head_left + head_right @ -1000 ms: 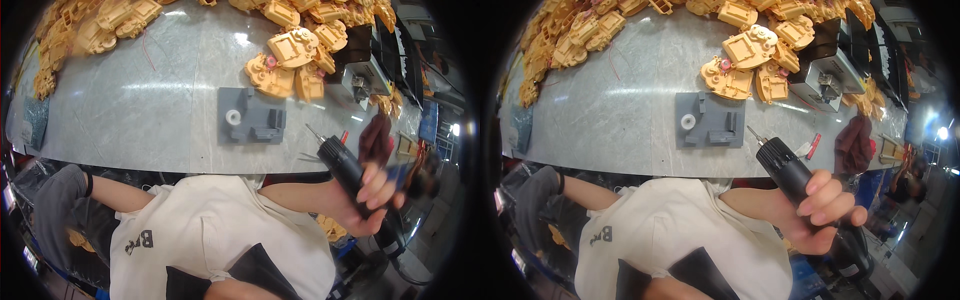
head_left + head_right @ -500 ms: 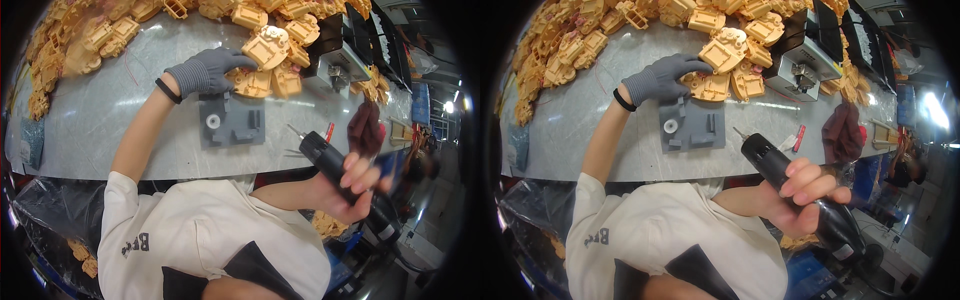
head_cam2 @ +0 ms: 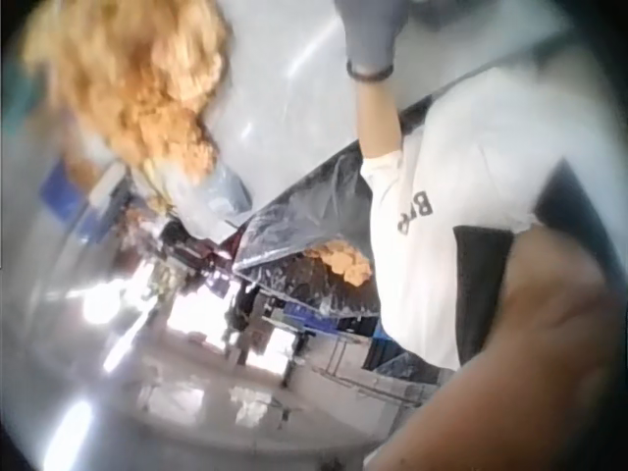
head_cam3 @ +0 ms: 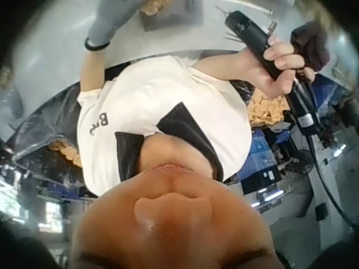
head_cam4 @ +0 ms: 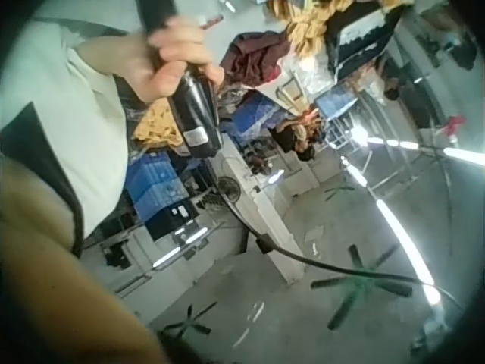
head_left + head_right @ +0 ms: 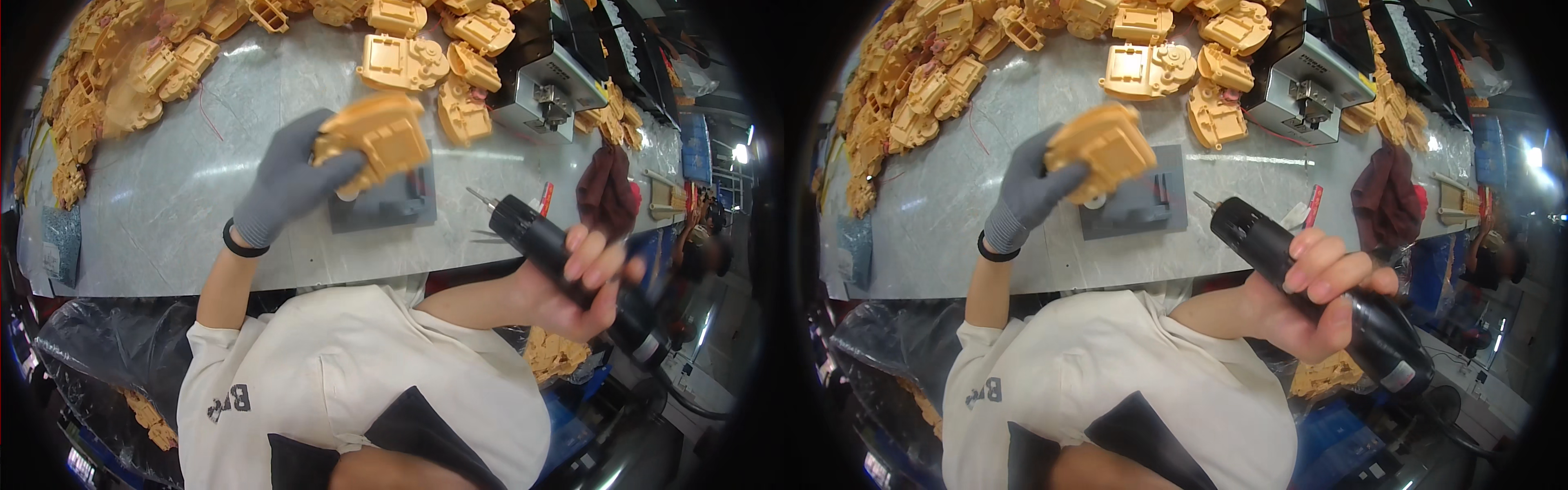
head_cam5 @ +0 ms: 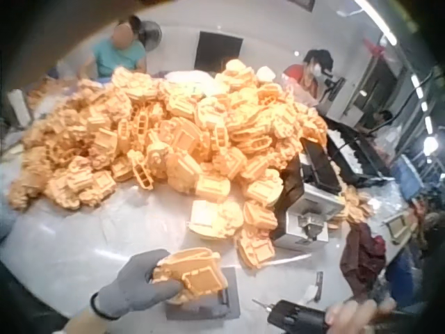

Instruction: The person assembles plastic components by placing them on a jig and fastening them with an electric screwdriver, and sweeps finished parts into a storage bin.

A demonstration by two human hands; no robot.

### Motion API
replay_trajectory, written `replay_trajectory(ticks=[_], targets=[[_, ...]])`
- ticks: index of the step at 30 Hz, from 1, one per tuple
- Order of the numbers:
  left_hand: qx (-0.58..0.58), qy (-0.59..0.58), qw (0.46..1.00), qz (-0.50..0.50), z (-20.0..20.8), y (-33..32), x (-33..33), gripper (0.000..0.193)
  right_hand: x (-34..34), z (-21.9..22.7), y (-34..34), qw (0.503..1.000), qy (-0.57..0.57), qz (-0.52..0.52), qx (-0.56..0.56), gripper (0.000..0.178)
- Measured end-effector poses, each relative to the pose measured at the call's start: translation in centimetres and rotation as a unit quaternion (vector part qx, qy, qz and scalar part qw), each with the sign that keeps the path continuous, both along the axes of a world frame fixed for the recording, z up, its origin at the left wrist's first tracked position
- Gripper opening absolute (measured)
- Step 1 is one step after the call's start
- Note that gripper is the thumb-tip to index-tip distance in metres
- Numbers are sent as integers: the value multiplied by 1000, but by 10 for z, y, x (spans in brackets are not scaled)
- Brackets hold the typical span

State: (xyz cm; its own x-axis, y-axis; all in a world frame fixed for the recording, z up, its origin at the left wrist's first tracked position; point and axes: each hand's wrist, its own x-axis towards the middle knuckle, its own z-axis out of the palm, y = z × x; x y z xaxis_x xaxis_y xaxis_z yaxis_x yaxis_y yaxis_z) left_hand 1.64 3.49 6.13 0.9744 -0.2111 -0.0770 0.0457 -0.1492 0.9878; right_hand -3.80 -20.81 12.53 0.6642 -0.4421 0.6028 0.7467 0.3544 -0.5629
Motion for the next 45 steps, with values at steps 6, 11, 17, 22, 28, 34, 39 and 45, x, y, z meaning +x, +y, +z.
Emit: replay_trajectory(ticks=[6,11,17,22,28,34,39,45], targets=[[283,-209,936,-30,-7,-20,-11,32,-2,-2,-1,1000,20,14,1,37],[265,-182,947,10,-11,-23,-15,32,-1,-3,-3,999,32,-5,6,38],[146,-10,989,18,-1,-15,-26,33,-1,-6,-9,999,36,1,22,38],[209,-116,971,-4,-9,-9,-35,48,3,-8,-7,998,53,-13,14,37],[58,-55,996,34,-2,-4,-43,58,2,-8,-7,998,46,1,30,36],[79,-22,996,-39,3,4,-47,52,4,-11,-9,999,54,1,4,37],[150,-128,980,27,-12,-21,-47,47,2,-10,-5,998,52,17,7,38],[338,-117,932,53,-7,-35,-49,47,3,-12,-9,998,51,13,19,38]])
